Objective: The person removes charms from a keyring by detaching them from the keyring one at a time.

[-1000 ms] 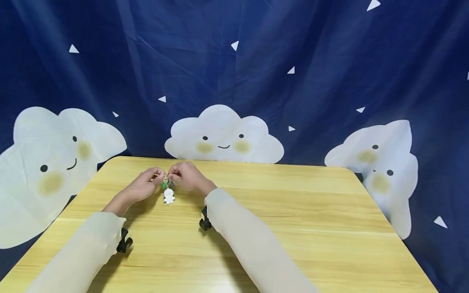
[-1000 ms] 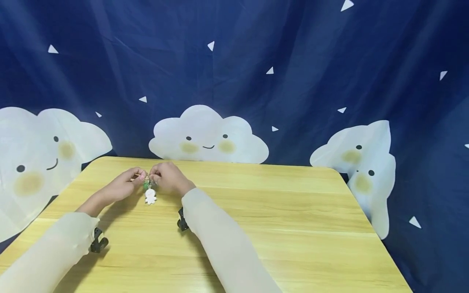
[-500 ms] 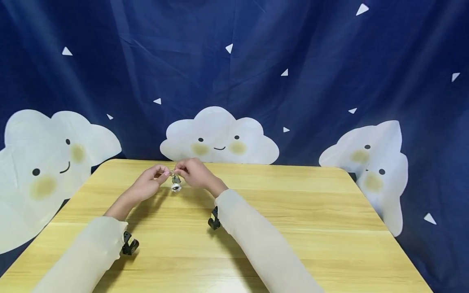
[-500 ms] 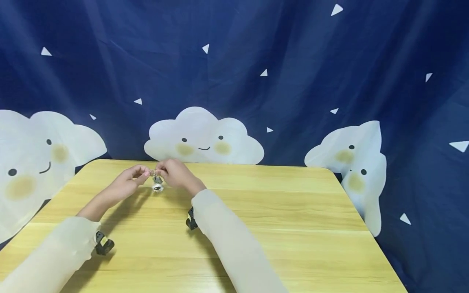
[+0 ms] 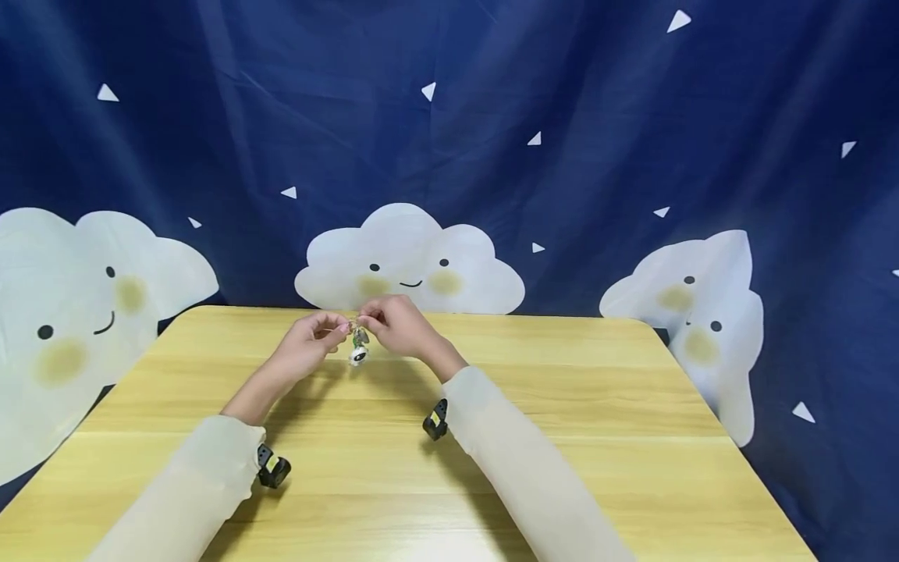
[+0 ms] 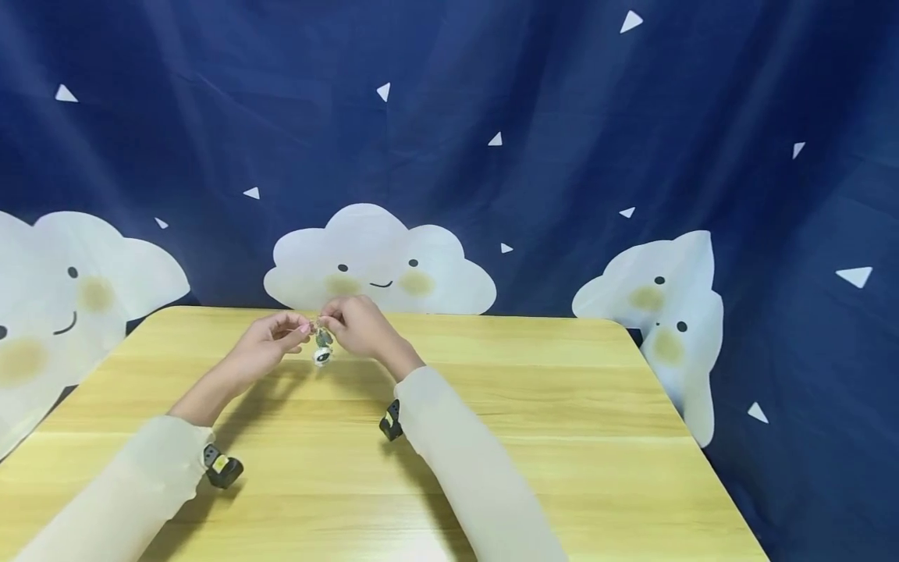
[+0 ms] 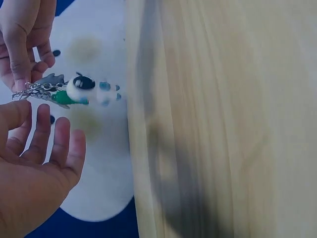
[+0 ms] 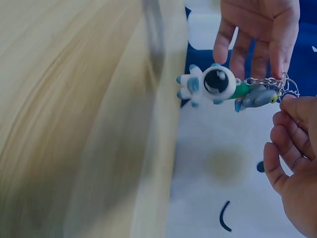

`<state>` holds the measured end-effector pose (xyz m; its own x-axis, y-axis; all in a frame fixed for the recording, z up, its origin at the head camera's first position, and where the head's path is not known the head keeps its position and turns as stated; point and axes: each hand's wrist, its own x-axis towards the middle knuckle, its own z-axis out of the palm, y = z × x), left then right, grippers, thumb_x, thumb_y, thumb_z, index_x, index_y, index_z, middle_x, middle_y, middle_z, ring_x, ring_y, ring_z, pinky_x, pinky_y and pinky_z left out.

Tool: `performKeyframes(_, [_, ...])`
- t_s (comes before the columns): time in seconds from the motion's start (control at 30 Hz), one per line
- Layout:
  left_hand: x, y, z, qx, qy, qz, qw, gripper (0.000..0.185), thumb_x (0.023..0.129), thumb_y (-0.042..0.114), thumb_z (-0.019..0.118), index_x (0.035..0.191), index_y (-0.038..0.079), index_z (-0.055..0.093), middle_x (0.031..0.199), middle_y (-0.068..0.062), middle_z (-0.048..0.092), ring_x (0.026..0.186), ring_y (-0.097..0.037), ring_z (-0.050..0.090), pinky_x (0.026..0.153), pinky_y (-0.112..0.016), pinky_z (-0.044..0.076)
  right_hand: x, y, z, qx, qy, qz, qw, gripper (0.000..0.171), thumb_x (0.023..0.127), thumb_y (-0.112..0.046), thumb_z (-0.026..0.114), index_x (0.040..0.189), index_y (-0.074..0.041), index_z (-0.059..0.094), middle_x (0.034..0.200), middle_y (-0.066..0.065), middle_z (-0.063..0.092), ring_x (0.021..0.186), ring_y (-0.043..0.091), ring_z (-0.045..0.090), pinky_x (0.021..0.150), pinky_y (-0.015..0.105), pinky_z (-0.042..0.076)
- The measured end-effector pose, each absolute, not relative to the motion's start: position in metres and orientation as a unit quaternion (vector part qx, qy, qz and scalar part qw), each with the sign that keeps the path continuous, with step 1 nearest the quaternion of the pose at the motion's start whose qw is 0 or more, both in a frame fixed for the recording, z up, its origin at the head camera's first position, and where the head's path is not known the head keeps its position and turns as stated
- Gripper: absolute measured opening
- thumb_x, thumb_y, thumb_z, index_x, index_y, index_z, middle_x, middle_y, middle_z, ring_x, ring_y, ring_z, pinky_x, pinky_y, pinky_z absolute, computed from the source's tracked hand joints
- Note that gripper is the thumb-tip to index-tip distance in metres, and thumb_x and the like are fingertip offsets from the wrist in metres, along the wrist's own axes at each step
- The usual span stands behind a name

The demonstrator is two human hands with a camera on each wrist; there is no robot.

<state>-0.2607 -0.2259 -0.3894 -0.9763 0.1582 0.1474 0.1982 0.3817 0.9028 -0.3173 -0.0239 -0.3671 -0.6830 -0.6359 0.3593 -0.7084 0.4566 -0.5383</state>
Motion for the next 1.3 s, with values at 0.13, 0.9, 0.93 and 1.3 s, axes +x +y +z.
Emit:
performKeyframes(0.13, [-0.261, -0.215, -0.390, -0.112, -0.816, -0.566, 0.012, 0.026, 0.107, 0.016, 0.056, 0.121, -0.006, 0.060, 0.121, -0.023, 0.061, 0.107, -0.028, 0.059, 0.091, -0.033, 0.054, -0.313, -0.010, -0.363, 0.394, -0.850, 0.345, 0.063, 0.014, 0.102, -0.013, 0.064, 0.096, -0.007, 0.074, 0.085, 0.001, 0.067, 0.070, 0.010, 0.054, 0.064, 0.020, 0.046])
performKeyframes(0.9, [-0.262, -0.140, -0.388, -0.161, -0.829, -0.533, 0.055, 0.022, 0.104, 0.025, 0.062, 0.112, 0.006, 0.068, 0.112, -0.009, 0.070, 0.107, -0.027, 0.063, 0.092, -0.043, 0.051, -0.289, 0.066, -0.367, 0.362, -0.850, 0.360, 0.129, 0.013, 0.100, -0.014, 0.067, 0.090, -0.010, 0.075, 0.082, -0.003, 0.065, 0.071, 0.010, 0.055, 0.065, 0.024, 0.048])
performKeyframes(0.93, [-0.261, -0.137, -0.388, -0.165, -0.826, -0.536, 0.058, 0.021, 0.104, 0.024, 0.062, 0.112, 0.005, 0.068, 0.111, -0.009, 0.070, 0.107, -0.027, 0.064, 0.093, -0.045, 0.051, -0.289, 0.069, -0.368, 0.360, -0.850, 0.362, 0.132, 0.012, 0.100, -0.014, 0.068, 0.091, -0.010, 0.075, 0.083, -0.003, 0.066, 0.072, 0.010, 0.056, 0.065, 0.024, 0.049])
performKeyframes(1.3, [-0.260, -0.106, -0.387, -0.197, -0.818, -0.535, 0.076, 0.013, 0.105, 0.017, 0.060, 0.109, 0.007, 0.067, 0.106, -0.011, 0.069, 0.105, -0.025, 0.062, 0.090, -0.044, 0.052, -0.281, 0.100, -0.373, 0.346, -0.849, 0.371, 0.148, 0.010, 0.099, -0.014, 0.069, 0.093, -0.010, 0.076, 0.087, -0.003, 0.070, 0.074, 0.008, 0.061, 0.068, 0.024, 0.054])
